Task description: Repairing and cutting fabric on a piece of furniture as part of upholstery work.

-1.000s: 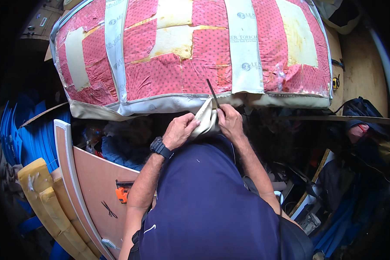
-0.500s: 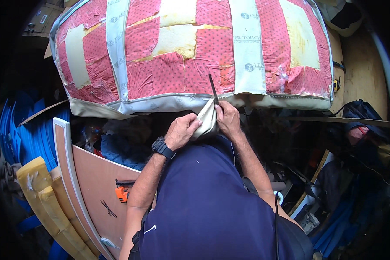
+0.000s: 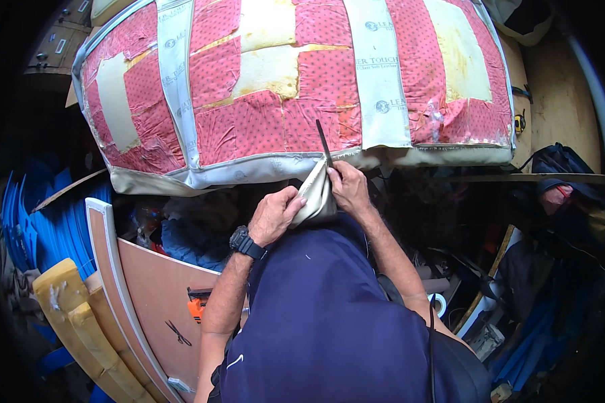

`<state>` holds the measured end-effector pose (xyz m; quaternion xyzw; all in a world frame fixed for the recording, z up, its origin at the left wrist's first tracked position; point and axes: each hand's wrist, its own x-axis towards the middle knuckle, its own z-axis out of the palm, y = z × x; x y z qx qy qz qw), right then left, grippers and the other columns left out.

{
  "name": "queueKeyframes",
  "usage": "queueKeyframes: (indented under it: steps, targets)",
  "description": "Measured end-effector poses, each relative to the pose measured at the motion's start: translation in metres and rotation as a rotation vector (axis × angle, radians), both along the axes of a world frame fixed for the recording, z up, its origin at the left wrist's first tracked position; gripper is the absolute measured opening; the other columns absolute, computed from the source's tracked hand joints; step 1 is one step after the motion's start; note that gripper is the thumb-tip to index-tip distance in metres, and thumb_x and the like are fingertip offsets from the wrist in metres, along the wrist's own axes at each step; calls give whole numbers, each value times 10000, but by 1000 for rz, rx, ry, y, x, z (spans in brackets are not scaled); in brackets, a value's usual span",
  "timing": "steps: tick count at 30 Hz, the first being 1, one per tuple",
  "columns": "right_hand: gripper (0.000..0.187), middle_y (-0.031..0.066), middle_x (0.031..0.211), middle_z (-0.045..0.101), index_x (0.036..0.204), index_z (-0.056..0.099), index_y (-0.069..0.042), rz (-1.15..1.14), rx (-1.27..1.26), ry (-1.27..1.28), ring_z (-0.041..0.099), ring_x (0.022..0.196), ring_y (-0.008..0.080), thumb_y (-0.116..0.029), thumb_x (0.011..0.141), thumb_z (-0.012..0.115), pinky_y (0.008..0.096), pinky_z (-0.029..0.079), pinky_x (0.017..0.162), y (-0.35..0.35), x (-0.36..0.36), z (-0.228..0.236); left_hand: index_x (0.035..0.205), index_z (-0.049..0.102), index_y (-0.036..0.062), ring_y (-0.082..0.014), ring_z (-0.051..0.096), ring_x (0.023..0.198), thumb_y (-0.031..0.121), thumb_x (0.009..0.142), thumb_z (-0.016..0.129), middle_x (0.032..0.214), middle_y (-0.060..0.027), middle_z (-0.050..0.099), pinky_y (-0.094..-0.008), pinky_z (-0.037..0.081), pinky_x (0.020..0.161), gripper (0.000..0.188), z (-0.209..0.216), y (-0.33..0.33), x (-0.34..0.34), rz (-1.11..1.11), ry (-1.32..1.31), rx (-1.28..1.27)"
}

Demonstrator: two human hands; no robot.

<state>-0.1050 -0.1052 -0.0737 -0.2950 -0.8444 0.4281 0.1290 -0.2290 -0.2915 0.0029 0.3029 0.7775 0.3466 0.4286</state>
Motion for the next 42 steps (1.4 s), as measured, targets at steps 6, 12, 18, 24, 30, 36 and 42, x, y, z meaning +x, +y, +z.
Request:
queueKeyframes:
  steps: [6,12,18,24,30,36,42]
  targets:
    - [155,219,942,691,1006,677,13,-30,-22,32,683,898,436,-131,975,631,507,536,767,-4,-2,0,934,616,0,-395,646,711,276,1017,642,754,-212,627,-446,499,664,289,1,-2,-1,0,8,2]
    - [151,223,944,668,1007,657,-3,-8,33,43,662,885,456,-146,984,615,526,529,762,-4,-2,-4,917,597,0,-418,635,710,287,1021,633,735,-221,605,-468,485,653,307,4,-1,-4,-31,54,30]
    - [157,207,966,674,1008,663,-3,38,-20,-70,679,927,427,-150,984,617,508,540,792,-13,36,7,941,593,-22,-279,554,679,263,1022,643,724,-172,554,-406,466,641,301,14,-11,-19,-45,29,-10]
    - [151,128,900,672,1076,671,7,-260,-216,183,652,806,204,-111,1031,587,353,516,735,-21,25,-9,894,551,-24,-249,512,618,281,1013,647,689,-187,502,-406,453,624,341,-17,-9,-30,-147,51,6]
    - [217,180,914,706,1053,641,-21,-263,-235,10,718,868,357,-227,1054,571,427,555,774,-49,42,-39,1003,670,-11,-193,600,687,381,932,741,773,-128,678,-384,503,679,404,-38,1,-21,-120,-87,-36]
    - [227,131,879,743,1003,621,-20,-434,-477,98,734,819,250,-217,1076,533,381,566,756,-76,64,-36,1098,694,6,-328,725,867,388,916,734,907,-207,732,-437,544,790,425,-68,35,-37,-267,30,-101]
    - [213,72,724,637,993,622,-26,-578,-373,184,641,668,183,-199,1082,533,346,517,642,-77,76,-37,1197,694,45,-446,699,994,249,885,653,1039,-267,727,-516,545,867,374,-87,40,-21,-360,200,-112]
